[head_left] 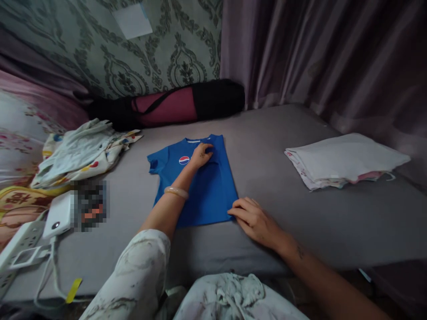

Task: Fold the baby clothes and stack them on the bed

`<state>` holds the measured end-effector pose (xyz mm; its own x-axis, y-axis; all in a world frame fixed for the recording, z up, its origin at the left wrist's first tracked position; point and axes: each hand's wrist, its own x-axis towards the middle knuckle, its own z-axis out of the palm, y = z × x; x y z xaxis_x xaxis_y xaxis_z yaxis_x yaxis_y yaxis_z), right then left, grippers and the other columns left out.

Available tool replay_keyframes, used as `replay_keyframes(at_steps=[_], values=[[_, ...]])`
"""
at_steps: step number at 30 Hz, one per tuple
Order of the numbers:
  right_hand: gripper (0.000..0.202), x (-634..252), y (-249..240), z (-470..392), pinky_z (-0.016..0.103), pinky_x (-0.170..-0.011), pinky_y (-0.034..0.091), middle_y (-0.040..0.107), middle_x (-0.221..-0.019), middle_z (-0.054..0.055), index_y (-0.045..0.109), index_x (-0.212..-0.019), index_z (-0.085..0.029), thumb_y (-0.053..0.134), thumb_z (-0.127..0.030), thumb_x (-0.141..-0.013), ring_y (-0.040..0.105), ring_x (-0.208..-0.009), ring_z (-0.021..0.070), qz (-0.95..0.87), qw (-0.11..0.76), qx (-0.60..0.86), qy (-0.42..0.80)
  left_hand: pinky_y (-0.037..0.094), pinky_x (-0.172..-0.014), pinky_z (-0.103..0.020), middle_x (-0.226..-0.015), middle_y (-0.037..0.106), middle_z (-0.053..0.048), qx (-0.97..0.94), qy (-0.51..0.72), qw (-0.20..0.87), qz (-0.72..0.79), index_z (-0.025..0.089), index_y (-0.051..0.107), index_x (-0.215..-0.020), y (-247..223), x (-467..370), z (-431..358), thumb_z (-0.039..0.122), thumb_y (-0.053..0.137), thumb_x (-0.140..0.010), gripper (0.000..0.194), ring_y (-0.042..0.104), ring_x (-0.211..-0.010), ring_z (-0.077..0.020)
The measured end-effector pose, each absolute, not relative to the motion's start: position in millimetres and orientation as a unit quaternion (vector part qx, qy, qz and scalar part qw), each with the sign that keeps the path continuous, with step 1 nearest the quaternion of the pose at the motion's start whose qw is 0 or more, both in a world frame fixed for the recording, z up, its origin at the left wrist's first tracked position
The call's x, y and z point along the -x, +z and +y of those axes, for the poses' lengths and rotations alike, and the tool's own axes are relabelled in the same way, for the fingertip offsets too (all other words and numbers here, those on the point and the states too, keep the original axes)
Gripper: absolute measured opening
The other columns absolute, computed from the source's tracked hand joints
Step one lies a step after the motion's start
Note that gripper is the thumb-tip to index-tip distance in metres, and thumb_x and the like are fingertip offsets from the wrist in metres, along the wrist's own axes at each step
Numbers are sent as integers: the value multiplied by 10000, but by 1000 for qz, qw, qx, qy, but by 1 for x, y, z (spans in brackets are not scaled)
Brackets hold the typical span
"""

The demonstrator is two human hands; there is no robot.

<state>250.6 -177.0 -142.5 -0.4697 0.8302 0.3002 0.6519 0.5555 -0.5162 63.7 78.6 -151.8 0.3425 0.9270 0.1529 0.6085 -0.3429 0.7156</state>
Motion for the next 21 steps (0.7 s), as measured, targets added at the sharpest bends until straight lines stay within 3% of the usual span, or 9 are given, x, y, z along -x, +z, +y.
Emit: replay_keyframes(at_steps=[3,9,15,18,21], values=[[299,-252,-143,-176,369,-875,471,635,-1031,70,656,-1113,-228,435,-117,-947,561,-973,198,-840,272,438,172,439,-950,-327,-1076,599,-94,-799,251,228,498,145,644,-1136,-153,-64,76,148,608,-748,390,570,-985,-216],[278,-251,-144,-173,372,-868,481,664,-997,67,672,-1097,-228,426,-180,-974,582,-938,186,-829,313,424,187,450,-950,-359,-1176,534,-130,-811,228,234,485,115,557,-1242,-157,-59,74,218,678,-742,524,553,-1020,-231],[242,-248,-143,-175,382,-883,491,697,-985,60,702,-1036,-242,471,-271,-969,619,-939,186,-820,313,426,220,485,-886,-344,-1376,378,-176,-792,248,251,498,114,455,-1325,-161,-52,68,214,727,-711,679,583,-898,-180],[269,-250,-133,-165,380,-930,477,710,-1019,51,700,-1025,-244,440,-300,-981,633,-987,180,-813,313,439,219,483,-894,-375,-1416,339,-191,-791,255,195,521,122,482,-1284,-153,-50,56,199,663,-773,547,602,-891,-186],[378,-249,-124,-143,443,-1092,354,566,-1356,96,563,-1307,-209,369,-294,-994,481,-1285,214,-823,272,475,154,460,-939,-405,-1244,518,-151,-796,259,145,527,145,557,-1167,-138,-56,36,219,549,-863,313,597,-1009,-242]])
